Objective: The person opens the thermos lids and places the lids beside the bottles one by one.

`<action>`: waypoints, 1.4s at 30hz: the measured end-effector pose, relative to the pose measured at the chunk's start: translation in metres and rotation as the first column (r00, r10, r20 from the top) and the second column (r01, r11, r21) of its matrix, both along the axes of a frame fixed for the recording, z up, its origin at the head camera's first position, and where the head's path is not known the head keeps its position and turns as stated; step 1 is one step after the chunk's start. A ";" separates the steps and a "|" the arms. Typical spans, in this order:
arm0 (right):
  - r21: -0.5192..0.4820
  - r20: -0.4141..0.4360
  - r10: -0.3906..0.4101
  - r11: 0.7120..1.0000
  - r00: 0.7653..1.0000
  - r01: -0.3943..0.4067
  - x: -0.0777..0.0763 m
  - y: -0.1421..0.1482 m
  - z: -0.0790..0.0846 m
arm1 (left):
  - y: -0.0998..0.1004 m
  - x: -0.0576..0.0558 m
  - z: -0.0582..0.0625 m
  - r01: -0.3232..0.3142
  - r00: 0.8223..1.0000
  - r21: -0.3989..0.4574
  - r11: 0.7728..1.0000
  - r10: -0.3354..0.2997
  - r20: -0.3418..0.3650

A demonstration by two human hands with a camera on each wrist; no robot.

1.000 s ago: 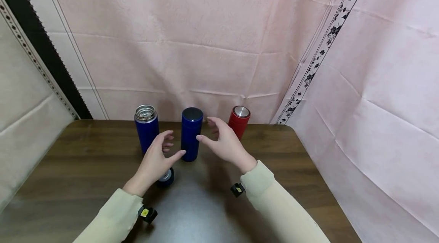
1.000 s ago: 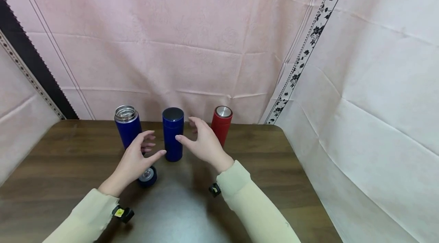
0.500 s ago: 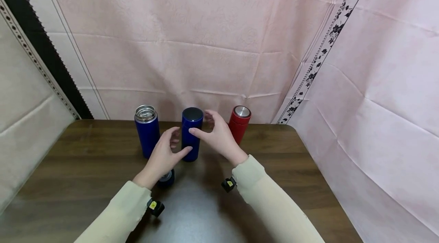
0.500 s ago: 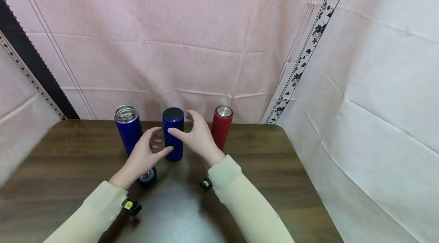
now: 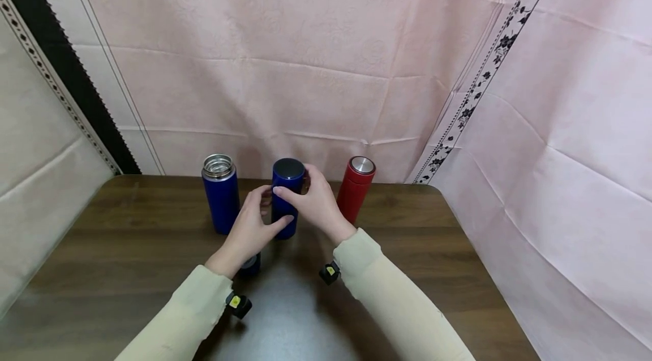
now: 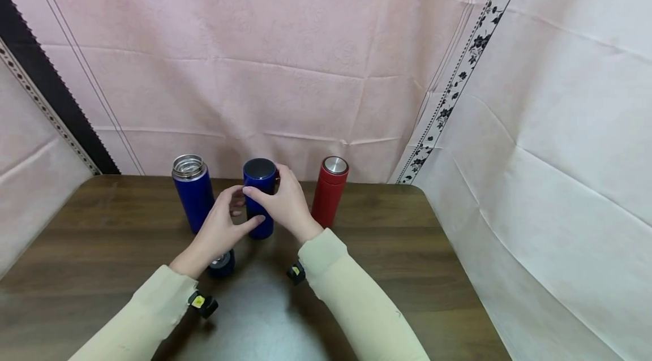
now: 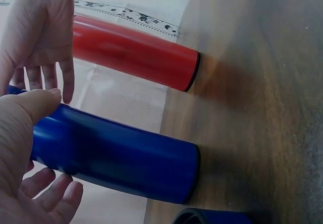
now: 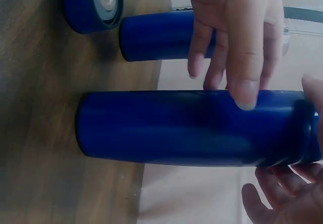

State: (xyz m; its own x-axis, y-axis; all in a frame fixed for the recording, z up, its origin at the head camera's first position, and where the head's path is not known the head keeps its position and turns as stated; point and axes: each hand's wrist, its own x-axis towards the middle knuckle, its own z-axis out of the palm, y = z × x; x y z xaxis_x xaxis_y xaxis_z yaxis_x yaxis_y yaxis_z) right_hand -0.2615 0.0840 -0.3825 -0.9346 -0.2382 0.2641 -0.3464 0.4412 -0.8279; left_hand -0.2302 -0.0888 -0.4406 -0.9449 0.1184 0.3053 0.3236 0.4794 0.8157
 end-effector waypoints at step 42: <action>-0.003 -0.275 0.057 0.998 0.960 -0.060 0.044 0.026 0.018 | 0.007 0.021 0.017 0.061 0.998 -0.096 0.993 -0.064 -0.029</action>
